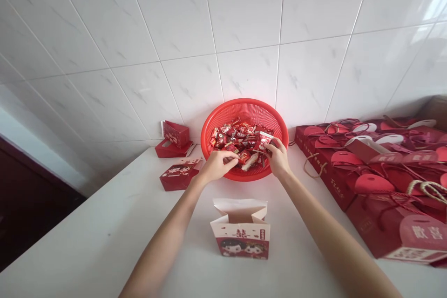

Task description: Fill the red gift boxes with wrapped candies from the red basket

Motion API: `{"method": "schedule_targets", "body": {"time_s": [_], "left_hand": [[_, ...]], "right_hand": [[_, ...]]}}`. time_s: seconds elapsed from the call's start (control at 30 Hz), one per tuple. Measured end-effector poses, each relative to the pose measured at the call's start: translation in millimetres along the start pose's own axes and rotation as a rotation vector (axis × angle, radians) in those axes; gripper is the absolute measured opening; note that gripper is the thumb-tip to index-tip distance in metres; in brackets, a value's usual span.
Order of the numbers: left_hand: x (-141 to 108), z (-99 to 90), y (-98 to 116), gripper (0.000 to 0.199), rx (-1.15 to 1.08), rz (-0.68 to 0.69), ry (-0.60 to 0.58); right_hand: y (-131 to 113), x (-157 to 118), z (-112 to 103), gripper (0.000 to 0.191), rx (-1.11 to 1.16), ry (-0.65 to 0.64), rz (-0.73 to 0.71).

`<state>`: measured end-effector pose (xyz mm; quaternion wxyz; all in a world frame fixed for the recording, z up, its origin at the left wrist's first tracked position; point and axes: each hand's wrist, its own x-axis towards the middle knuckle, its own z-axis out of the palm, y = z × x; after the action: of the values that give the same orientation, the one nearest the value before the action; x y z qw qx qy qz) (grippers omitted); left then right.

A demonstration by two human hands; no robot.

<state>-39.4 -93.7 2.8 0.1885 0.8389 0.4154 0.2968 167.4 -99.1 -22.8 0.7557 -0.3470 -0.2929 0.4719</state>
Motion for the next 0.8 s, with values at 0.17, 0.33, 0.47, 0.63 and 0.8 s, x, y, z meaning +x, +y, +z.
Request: {"method": "schedule_targets", "body": {"time_s": [0.17,0.33,0.47,0.63,0.8], "left_hand": [[1,2.3,-15,0.026,0.235,-0.035,0.51],[8,11.6,-48,0.068,0.1,-0.329,0.75],[7,15.1,-64,0.059,-0.077,-0.382,0.802],[-1,17.7,-53,0.052,-0.105,-0.273,0.856],[9,24.6,-46,0.046,-0.05,-0.222,0.895]], "right_hand": [[-15,-4,6,0.032,0.137,0.065,0.15],[-24,-5,7,0.035,0.181,0.016,0.184],[-20,-11,8,0.034,0.08,-0.028,0.107],[-7,-23,3,0.026,-0.135,-0.146,-0.063],[5,-17,-4,0.032,-0.163,-0.08,-0.022]]}}
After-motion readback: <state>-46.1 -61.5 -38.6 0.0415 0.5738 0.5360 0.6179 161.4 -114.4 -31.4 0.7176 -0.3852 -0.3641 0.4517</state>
